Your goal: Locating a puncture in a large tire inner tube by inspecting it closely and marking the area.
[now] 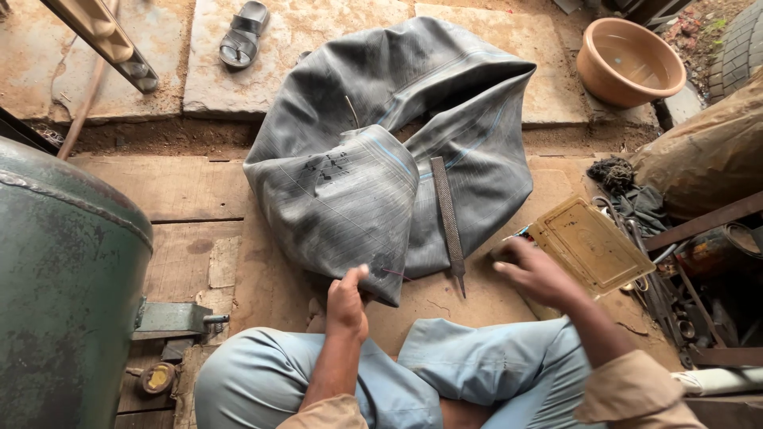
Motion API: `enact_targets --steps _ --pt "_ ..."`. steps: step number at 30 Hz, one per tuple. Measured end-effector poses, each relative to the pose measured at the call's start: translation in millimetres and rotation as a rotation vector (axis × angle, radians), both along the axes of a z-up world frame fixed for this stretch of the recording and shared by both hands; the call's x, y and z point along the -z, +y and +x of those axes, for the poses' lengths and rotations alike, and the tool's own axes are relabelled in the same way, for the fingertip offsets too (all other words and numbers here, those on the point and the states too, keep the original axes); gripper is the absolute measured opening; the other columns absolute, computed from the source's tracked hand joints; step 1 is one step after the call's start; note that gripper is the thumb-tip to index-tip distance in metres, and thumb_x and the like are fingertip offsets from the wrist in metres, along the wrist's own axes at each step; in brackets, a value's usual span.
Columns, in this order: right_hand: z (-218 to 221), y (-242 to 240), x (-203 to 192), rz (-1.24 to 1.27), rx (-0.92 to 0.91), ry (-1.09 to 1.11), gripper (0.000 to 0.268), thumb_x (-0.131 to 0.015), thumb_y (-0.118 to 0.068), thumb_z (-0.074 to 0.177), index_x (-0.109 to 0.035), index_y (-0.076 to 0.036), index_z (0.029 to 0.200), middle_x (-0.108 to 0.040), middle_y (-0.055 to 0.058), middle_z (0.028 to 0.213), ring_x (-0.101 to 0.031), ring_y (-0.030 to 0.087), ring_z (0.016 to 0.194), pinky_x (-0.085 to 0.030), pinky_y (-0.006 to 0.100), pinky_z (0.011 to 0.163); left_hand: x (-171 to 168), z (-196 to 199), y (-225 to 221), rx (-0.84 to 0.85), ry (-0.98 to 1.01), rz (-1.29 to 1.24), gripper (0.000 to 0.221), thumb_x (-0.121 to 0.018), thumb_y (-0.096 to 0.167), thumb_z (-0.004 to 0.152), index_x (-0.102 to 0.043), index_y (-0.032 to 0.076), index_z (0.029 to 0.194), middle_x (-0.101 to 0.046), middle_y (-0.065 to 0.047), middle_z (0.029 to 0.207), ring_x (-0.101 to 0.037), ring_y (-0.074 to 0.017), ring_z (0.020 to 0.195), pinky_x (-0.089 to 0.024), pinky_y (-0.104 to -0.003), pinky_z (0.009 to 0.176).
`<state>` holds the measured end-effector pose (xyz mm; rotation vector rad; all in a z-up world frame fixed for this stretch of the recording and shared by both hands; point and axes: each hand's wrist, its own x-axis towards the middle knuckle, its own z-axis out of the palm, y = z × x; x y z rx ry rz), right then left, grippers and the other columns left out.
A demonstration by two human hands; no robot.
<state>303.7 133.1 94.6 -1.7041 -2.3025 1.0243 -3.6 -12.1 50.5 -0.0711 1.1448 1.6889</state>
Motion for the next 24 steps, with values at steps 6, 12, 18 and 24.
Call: enact_targets --steps 6,12,18,24 --pt "-114.8 -34.6 -22.1 -0.271 -0.136 0.356 0.013 -0.068 -0.014 0.095 -0.073 -0.005 0.103 -0.075 0.008 0.085 -0.068 0.016 0.074 -0.058 0.030 0.069 37.4 -7.3 -1.9 0.224 0.063 0.063 0.015 -0.054 -0.002 0.077 -0.069 -0.005 0.077 -0.070 -0.012 0.083 -0.067 -0.0228 0.079 -0.061 -0.045 0.081" --pt "-166.2 -44.6 -20.3 0.435 -0.383 0.220 0.008 -0.077 -0.016 0.085 -0.080 -0.014 0.092 -0.072 0.003 0.088 -0.069 0.024 0.078 -0.055 0.036 0.069 66.4 -1.5 6.0 0.156 0.062 0.068 0.012 -0.056 -0.006 0.078 -0.062 -0.003 0.068 -0.063 -0.008 0.072 -0.062 -0.0192 0.063 -0.061 -0.041 0.067" --pt "-183.1 -45.4 -18.9 0.649 -0.477 0.151 0.011 -0.077 -0.012 0.076 -0.077 -0.017 0.086 -0.063 0.002 0.091 -0.063 0.024 0.087 -0.049 0.038 0.075 45.5 -2.4 5.5 0.199 0.113 -0.014 0.016 -0.055 -0.004 0.080 -0.057 0.002 0.065 -0.059 -0.004 0.069 -0.058 -0.0145 0.061 -0.063 -0.039 0.069" --pt "-188.9 -40.6 -20.7 0.615 -0.536 0.080 0.009 -0.074 -0.011 0.080 -0.076 -0.015 0.088 -0.062 0.001 0.094 -0.061 0.019 0.095 -0.043 0.036 0.080 34.5 -2.7 5.2 0.213 0.085 -0.049 0.015 -0.053 -0.005 0.079 -0.063 0.001 0.069 -0.064 -0.005 0.073 -0.061 -0.0139 0.064 -0.061 -0.036 0.070"
